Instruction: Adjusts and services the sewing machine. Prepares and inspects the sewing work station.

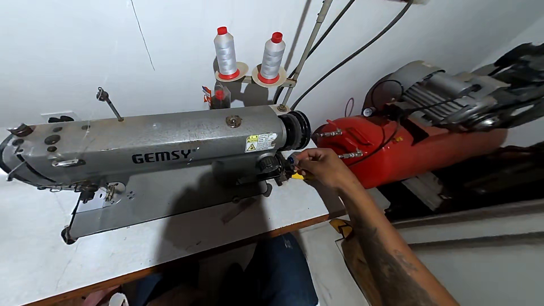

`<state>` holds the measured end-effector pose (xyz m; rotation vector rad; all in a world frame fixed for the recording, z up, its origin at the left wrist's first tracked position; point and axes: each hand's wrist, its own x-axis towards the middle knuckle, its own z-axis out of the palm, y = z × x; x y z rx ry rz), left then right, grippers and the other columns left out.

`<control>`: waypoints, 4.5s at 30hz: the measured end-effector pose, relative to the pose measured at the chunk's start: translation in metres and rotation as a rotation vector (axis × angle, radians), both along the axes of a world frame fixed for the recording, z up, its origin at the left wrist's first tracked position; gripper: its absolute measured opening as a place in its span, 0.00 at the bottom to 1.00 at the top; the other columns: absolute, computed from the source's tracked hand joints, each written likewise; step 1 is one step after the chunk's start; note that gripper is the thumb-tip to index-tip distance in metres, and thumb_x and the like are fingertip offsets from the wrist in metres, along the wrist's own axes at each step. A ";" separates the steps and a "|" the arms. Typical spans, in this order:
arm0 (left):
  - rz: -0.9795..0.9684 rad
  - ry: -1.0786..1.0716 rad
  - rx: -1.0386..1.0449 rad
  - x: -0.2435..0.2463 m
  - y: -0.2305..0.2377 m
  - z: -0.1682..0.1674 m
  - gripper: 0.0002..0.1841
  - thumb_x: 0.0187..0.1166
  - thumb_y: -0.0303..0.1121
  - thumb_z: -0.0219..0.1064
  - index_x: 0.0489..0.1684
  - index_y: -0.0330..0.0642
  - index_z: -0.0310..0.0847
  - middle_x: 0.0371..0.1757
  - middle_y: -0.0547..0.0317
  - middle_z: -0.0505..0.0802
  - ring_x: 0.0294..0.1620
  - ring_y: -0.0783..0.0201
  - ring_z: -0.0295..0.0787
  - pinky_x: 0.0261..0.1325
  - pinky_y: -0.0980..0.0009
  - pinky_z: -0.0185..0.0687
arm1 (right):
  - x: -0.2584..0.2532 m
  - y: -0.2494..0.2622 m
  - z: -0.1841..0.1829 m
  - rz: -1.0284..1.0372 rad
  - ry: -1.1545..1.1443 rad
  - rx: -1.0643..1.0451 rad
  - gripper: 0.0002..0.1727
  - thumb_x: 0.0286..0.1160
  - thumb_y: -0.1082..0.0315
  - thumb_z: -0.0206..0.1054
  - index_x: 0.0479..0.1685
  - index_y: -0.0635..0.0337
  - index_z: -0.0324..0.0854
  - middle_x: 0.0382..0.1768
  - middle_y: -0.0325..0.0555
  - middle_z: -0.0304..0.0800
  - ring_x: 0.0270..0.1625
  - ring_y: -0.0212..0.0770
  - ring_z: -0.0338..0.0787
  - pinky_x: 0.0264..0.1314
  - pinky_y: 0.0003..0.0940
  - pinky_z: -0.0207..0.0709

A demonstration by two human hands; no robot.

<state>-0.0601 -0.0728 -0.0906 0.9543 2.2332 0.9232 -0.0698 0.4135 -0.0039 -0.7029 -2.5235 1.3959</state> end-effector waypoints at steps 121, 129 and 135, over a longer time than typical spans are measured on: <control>0.173 -0.407 0.441 -0.025 0.319 0.038 0.40 0.86 0.46 0.66 0.97 0.74 0.45 0.51 0.69 0.97 0.36 0.64 0.93 0.41 0.64 0.93 | -0.003 0.035 -0.006 0.275 0.070 -0.239 0.09 0.82 0.65 0.66 0.45 0.58 0.90 0.23 0.46 0.82 0.20 0.36 0.73 0.21 0.30 0.66; 0.167 -0.436 0.443 -0.029 0.313 0.038 0.38 0.88 0.45 0.63 0.97 0.71 0.46 0.52 0.68 0.96 0.36 0.65 0.93 0.41 0.66 0.92 | 0.011 0.030 -0.004 0.244 0.087 -0.276 0.08 0.79 0.64 0.67 0.43 0.58 0.90 0.20 0.46 0.80 0.18 0.35 0.72 0.18 0.29 0.64; 0.178 -0.444 0.483 -0.029 0.312 0.036 0.35 0.89 0.42 0.61 0.96 0.68 0.52 0.51 0.67 0.97 0.35 0.66 0.93 0.41 0.68 0.91 | 0.022 0.032 -0.001 0.203 0.090 -0.259 0.07 0.75 0.64 0.69 0.39 0.55 0.91 0.19 0.45 0.79 0.18 0.35 0.71 0.18 0.29 0.62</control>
